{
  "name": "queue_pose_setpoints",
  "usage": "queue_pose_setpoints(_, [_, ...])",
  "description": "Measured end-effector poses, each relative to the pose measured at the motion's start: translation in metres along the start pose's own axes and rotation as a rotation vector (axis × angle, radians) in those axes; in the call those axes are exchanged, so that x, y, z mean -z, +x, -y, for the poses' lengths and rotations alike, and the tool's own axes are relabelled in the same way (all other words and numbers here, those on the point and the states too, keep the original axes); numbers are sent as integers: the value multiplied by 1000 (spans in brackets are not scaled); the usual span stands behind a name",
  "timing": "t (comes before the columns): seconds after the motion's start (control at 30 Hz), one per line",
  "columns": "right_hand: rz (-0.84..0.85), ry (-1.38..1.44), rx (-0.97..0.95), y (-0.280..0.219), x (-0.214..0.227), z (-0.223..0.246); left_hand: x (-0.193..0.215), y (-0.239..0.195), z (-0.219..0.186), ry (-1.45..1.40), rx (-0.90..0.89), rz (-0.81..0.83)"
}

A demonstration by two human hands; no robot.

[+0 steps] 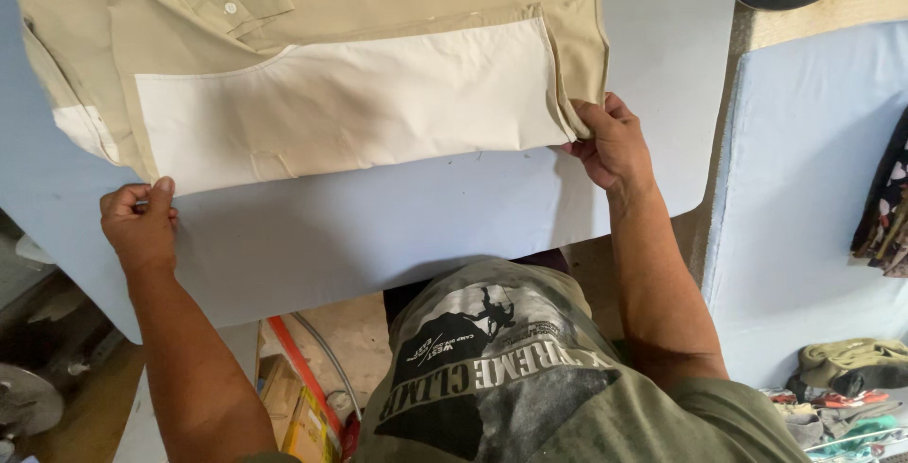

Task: The person spreads a two-tone long-sleeved shirt on an ironing board, irons the sleeves and body, then folds it by hand.

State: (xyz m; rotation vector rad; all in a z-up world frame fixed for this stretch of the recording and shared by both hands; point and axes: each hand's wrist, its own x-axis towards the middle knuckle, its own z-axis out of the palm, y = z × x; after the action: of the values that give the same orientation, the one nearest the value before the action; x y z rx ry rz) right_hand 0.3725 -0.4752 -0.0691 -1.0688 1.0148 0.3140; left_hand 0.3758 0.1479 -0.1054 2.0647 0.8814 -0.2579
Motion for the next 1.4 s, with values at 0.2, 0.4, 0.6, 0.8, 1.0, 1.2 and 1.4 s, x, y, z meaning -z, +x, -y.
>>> queue_pose_setpoints(0.2, [-27, -234, 6, 18, 25, 9, 2, 4, 8, 9, -55, 4])
queue_pose_setpoints(0.4, [-73, -539, 28, 10, 20, 27, 2, 2, 4, 4, -29, 6])
queue_pose_setpoints(0.6, [-150, -650, 30, 6, 9, 25, 0, -1, -1, -13, 37, -6])
queue_pose_setpoints(0.8, [-237, -1050, 698, 11, 40, 1, 2, 1, 4, 36, -30, 6])
queue_pose_setpoints(1.0, [-180, -1378, 723, -15, 28, -39, 2, 5, 8, 56, -47, 3])
queue_pose_setpoints(1.2, [-116, -1287, 737, -11, 34, -45, 4, 5, 14, -40, 4, 17])
queue_pose_setpoints(1.4, [28, -1159, 687, -5, 53, -22, 4, 7, 17, -60, -23, 24])
